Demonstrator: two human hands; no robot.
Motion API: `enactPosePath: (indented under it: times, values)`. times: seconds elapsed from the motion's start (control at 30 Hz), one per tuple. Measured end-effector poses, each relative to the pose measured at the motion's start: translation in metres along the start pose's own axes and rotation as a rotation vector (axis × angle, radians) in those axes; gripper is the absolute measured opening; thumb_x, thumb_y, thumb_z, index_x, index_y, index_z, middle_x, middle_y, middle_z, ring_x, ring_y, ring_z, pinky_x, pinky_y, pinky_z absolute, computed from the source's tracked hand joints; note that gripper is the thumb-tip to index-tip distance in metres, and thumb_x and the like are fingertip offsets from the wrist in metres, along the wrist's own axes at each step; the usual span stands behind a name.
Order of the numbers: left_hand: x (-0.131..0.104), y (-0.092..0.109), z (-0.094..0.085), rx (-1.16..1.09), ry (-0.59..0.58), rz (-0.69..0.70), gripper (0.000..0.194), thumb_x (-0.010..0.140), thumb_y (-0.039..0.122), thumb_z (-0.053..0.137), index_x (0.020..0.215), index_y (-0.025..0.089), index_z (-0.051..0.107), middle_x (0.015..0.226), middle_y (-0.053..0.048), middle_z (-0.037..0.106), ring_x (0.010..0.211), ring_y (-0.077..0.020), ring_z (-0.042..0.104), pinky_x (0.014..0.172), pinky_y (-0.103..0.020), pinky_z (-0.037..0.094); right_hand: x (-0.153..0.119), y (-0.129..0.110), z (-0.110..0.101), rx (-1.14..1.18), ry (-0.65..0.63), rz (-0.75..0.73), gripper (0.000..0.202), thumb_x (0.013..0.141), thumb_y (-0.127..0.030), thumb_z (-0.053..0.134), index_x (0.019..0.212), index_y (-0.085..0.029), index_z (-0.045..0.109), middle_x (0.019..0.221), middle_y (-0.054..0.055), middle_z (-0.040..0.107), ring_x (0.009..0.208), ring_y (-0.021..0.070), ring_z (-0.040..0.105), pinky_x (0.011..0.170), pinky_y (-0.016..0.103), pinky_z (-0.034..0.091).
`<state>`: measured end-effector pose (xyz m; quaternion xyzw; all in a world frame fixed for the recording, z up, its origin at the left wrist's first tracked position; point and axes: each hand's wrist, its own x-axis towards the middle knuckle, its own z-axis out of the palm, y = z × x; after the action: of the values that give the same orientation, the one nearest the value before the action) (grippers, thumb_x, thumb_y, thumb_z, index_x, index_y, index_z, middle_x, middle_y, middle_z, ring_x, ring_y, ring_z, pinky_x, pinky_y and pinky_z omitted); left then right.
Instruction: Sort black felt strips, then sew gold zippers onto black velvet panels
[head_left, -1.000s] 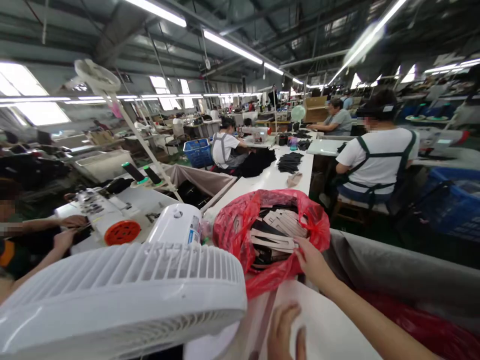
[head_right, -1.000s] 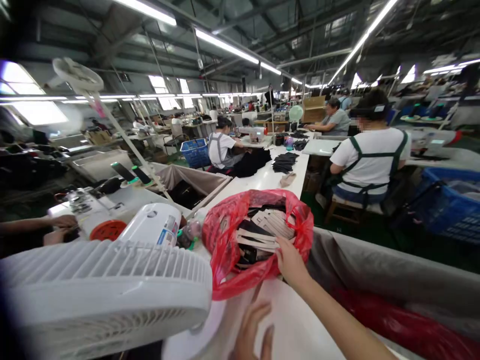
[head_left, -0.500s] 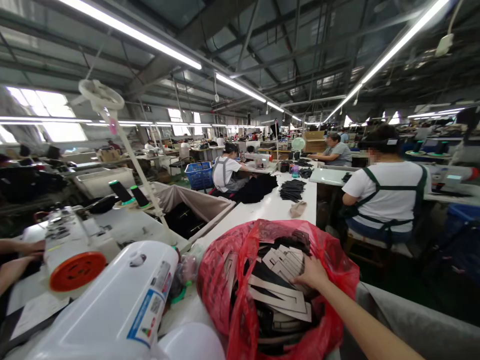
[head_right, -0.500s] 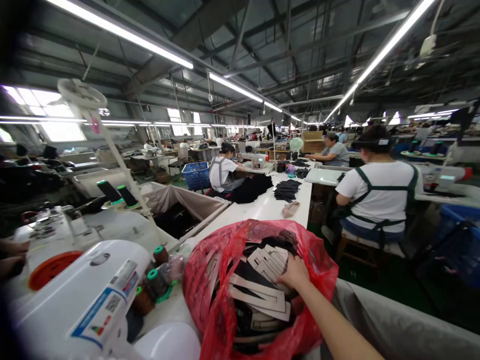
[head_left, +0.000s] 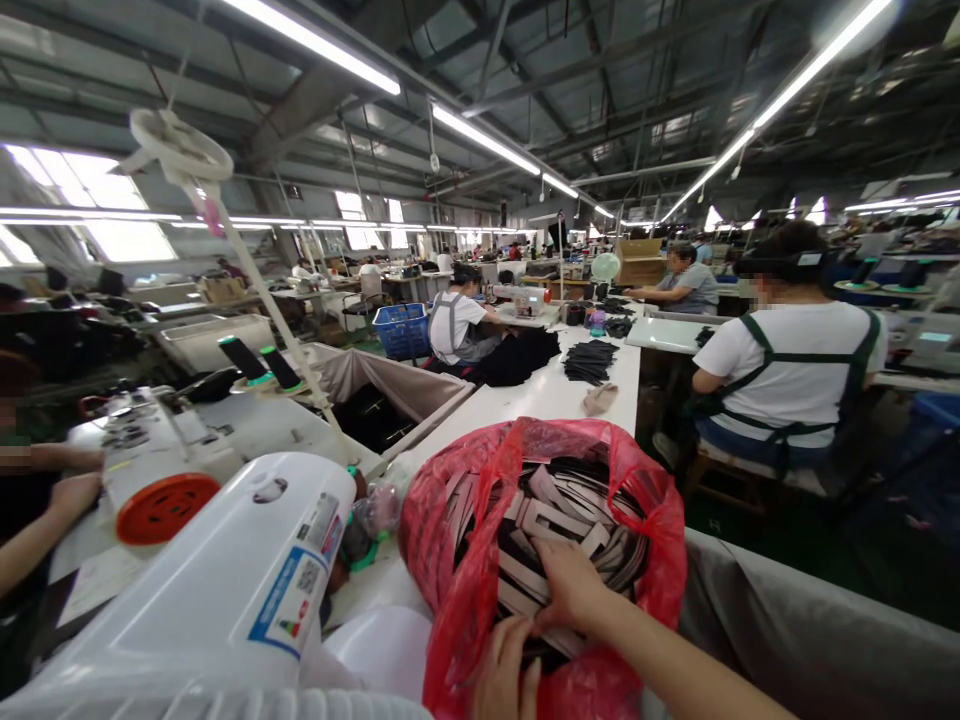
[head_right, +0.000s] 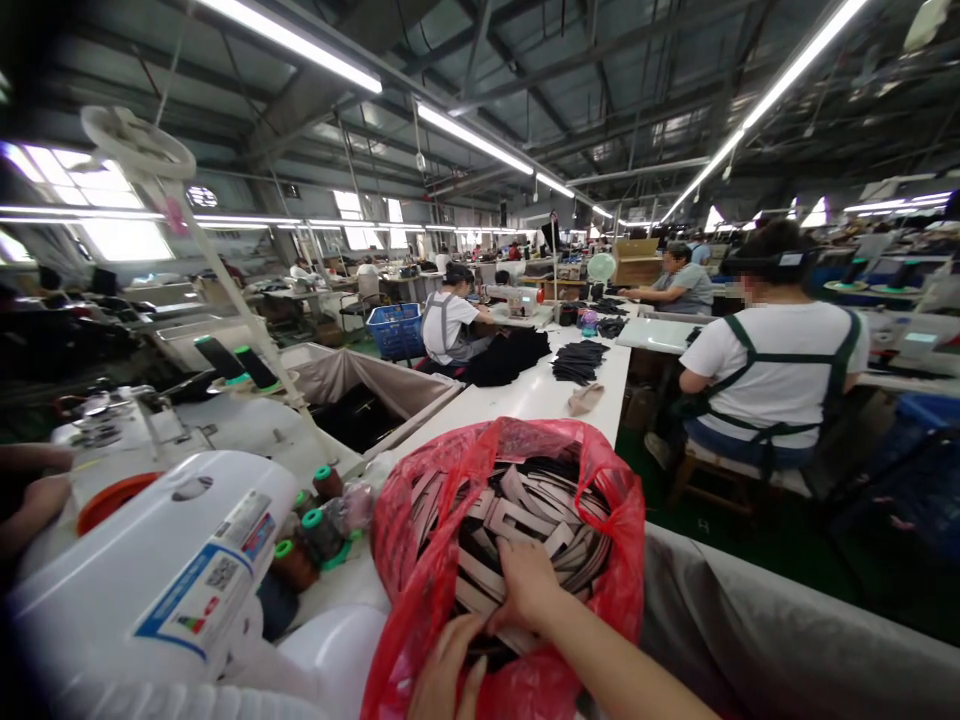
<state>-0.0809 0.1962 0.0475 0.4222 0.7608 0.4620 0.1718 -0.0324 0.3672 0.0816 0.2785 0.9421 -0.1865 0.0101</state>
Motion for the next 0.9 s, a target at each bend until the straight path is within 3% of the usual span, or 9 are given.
enactPosePath:
  times: [0.07,0.17,0.3,0.37,0.47,0.57,0.7,0.83,0.9]
  values:
    - [0.011,-0.01,-0.001,0.088,0.07,0.034,0.04,0.083,0.029,0.04,0.114,0.014,0.059,0.121,-0.014,0.057,0.114,-0.0258,0.053,0.1,-0.041,0.042,-0.002,-0.004,0.002,-0.008,-0.007,0.004,0.108,0.037,-0.04,0.084,0.132,-0.008,0.042,0.126,0.021,0.051,0.116,0.037,0.045,0.101,0.045,0.03]
    - [0.023,-0.028,-0.007,0.165,0.102,-0.002,0.045,0.082,0.029,0.038,0.119,0.009,0.055,0.126,-0.017,0.053,0.117,-0.0265,0.051,0.101,-0.041,0.042,-0.004,0.0,-0.003,-0.021,0.028,-0.015,0.105,0.051,-0.036,0.079,0.14,-0.009,0.03,0.14,0.019,0.036,0.128,0.032,0.033,0.106,0.039,0.025]
    - [0.03,-0.048,-0.015,0.23,0.035,-0.078,0.053,0.082,0.032,0.039,0.128,0.009,0.047,0.136,-0.016,0.045,0.125,-0.0253,0.044,0.104,-0.038,0.038,0.005,0.02,-0.021,-0.062,0.116,0.094,0.118,0.055,-0.061,0.07,0.143,-0.002,0.015,0.148,0.022,0.016,0.137,0.0318,0.008,0.111,0.043,0.008]
    - [0.031,-0.053,-0.016,0.226,0.053,-0.103,0.052,0.082,0.032,0.037,0.129,0.012,0.047,0.137,-0.012,0.046,0.126,-0.0235,0.043,0.105,-0.036,0.037,0.01,0.026,-0.026,-0.086,0.128,0.198,0.12,0.055,-0.07,0.064,0.141,0.0,0.019,0.145,0.025,0.02,0.136,0.0369,0.012,0.11,0.05,0.003]
    - [0.03,-0.057,-0.014,0.189,0.154,-0.072,0.048,0.082,0.031,0.035,0.124,0.017,0.053,0.131,-0.009,0.052,0.123,-0.0224,0.047,0.104,-0.033,0.039,0.008,0.017,-0.02,-0.09,0.103,0.212,0.116,0.053,-0.069,0.066,0.138,0.0,0.027,0.139,0.027,0.033,0.129,0.0389,0.028,0.108,0.05,0.013]
    - [0.029,-0.058,-0.014,0.174,0.146,-0.005,0.045,0.081,0.032,0.039,0.121,0.02,0.057,0.126,-0.008,0.057,0.119,-0.0251,0.051,0.099,-0.036,0.045,-0.004,-0.007,-0.002,-0.096,0.042,0.171,0.111,0.044,-0.056,0.077,0.133,-0.003,0.037,0.134,0.025,0.041,0.124,0.0364,0.038,0.104,0.041,0.027]
    - [0.027,-0.06,-0.014,0.156,0.185,-0.019,0.043,0.081,0.032,0.039,0.116,0.021,0.061,0.125,-0.008,0.058,0.119,-0.025,0.052,0.1,-0.036,0.044,-0.012,-0.029,0.011,-0.136,0.001,0.138,0.097,0.035,-0.04,0.083,0.121,-0.008,0.05,0.132,0.024,0.043,0.121,0.0401,0.038,0.101,0.045,0.03]
    - [0.025,-0.061,-0.017,0.106,0.168,-0.031,0.043,0.083,0.033,0.036,0.116,0.02,0.06,0.125,-0.008,0.058,0.12,-0.0242,0.05,0.101,-0.036,0.042,-0.007,-0.032,0.011,-0.164,-0.013,0.106,0.069,0.046,-0.02,0.074,0.112,-0.007,0.055,0.11,0.021,0.058,0.102,0.0356,0.054,0.09,0.043,0.04]
    - [0.027,-0.057,-0.021,0.088,0.197,-0.057,0.044,0.084,0.033,0.035,0.12,0.021,0.057,0.127,-0.007,0.056,0.123,-0.0239,0.047,0.103,-0.037,0.041,-0.004,-0.031,0.012,-0.168,-0.024,0.086,0.065,0.048,-0.014,0.07,0.112,-0.008,0.055,0.108,0.019,0.06,0.1,0.0331,0.056,0.089,0.041,0.041]
